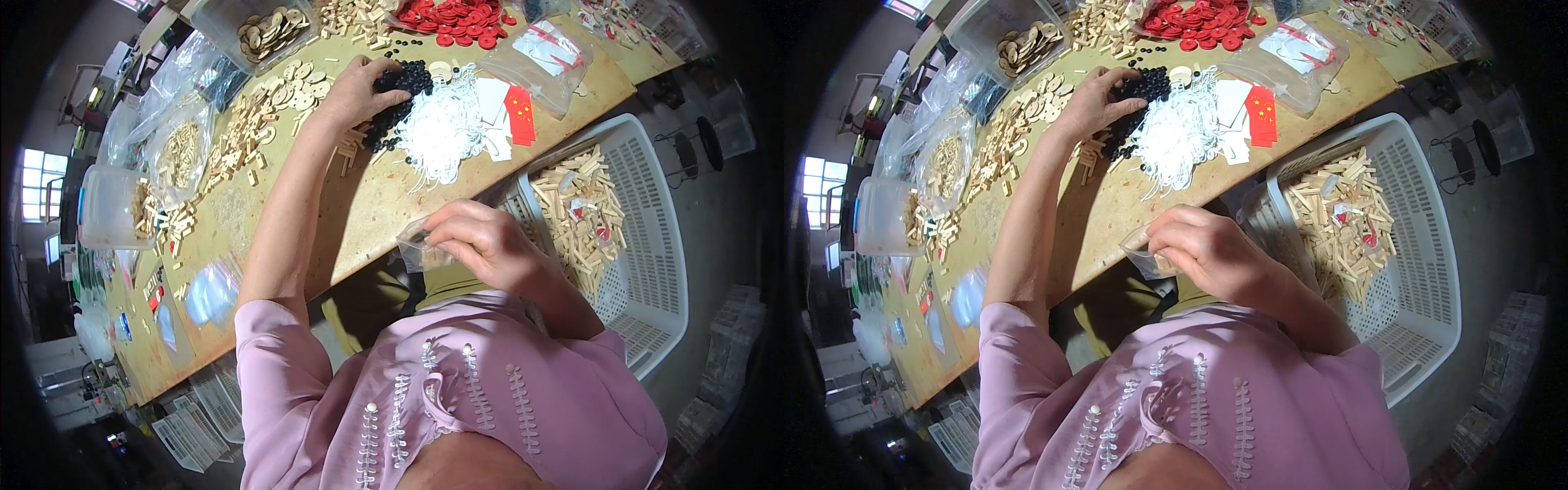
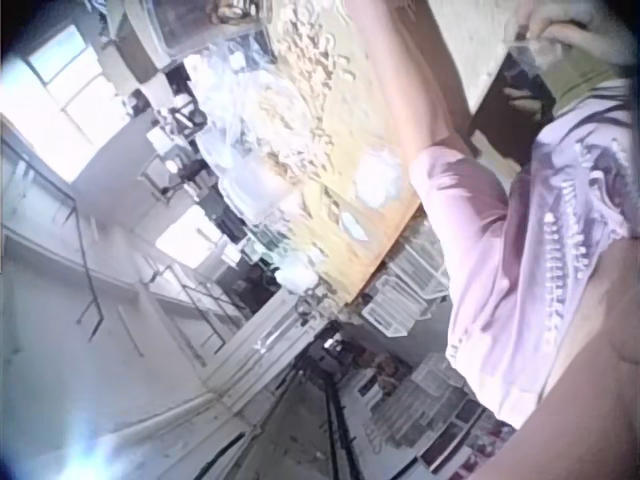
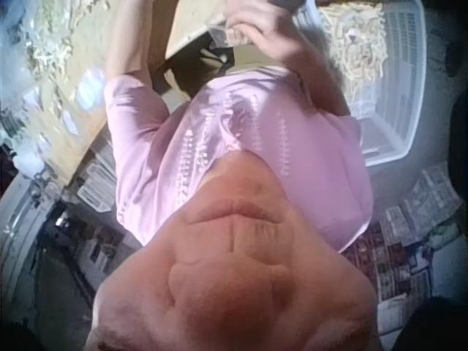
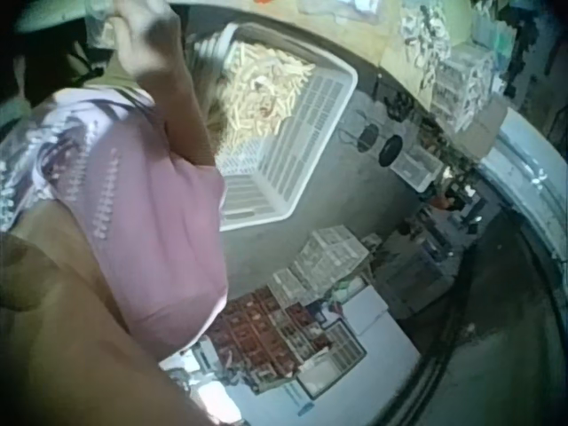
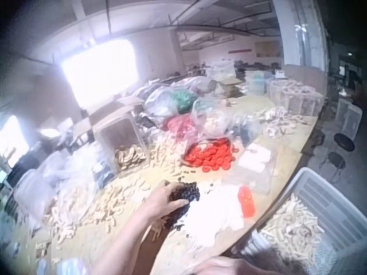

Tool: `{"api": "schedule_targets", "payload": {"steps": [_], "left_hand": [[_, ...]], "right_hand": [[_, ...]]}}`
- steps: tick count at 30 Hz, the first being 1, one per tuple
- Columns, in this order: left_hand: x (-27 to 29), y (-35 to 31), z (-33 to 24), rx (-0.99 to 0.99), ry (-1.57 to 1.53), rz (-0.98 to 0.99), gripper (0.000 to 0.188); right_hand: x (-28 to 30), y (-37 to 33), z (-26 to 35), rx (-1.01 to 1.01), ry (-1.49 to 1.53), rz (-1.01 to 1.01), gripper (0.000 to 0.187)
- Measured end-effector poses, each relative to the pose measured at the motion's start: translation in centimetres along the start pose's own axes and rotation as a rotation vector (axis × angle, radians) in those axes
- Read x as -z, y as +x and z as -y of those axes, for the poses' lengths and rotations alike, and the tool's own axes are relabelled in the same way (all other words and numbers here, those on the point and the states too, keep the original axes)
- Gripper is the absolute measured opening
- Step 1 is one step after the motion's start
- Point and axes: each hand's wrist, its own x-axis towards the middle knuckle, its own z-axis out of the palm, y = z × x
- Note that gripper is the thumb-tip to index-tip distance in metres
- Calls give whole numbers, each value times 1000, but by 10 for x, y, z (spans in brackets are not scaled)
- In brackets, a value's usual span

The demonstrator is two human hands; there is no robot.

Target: The person repeatedly assembles small wooden and plastic components into clear plastic bags. They pick wooden sticks, black beads, and red circular pieces from piles on the table, place them into bags, and set the filled bags aside. The process is repeated multiple times throughout the clip.

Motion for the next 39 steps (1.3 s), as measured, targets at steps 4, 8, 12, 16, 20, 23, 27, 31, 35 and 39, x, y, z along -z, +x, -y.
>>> {"api": "schedule_targets", "payload": {"steps": [4, 8, 12, 16, 20, 23, 27, 31, 35, 39], "left_hand": [[0, -6, -2, -23, 57, 93, 43], [4, -12, -14, 50, 17, 102, 30], [2, -13, 0, 266, -437, -10, 24], [6, -8, 3, 385, -472, -103, 21], [11, -3, 55, 476, -1430, 200, 42], [5, -9, 32, 504, -2231, 91, 54], [9, -49, -1, 430, -2474, -93, 67], [4, -70, -8, 296, -2550, -14, 74], [5, -84, -22, 256, -2561, 17, 71], [2, -95, -28, 210, -2580, 47, 70]], "right_hand": [[4, -7, -11, 9, 50, -44, 10], [3, -7, -15, -1, 79, -36, 10], [2, -7, -14, 14, 92, -24, 10], [3, -10, -16, 1, 103, -14, 10], [0, -9, -14, 3, 111, 10, 10], [0, -8, -15, -8, 105, 11, 10], [-4, -8, -14, -23, 91, 35, 9], [-5, -4, -12, -25, 53, 67, 10], [-8, -1, -10, -24, 40, 72, 11], [-17, 0, -14, 10, 84, 46, 12]]}}
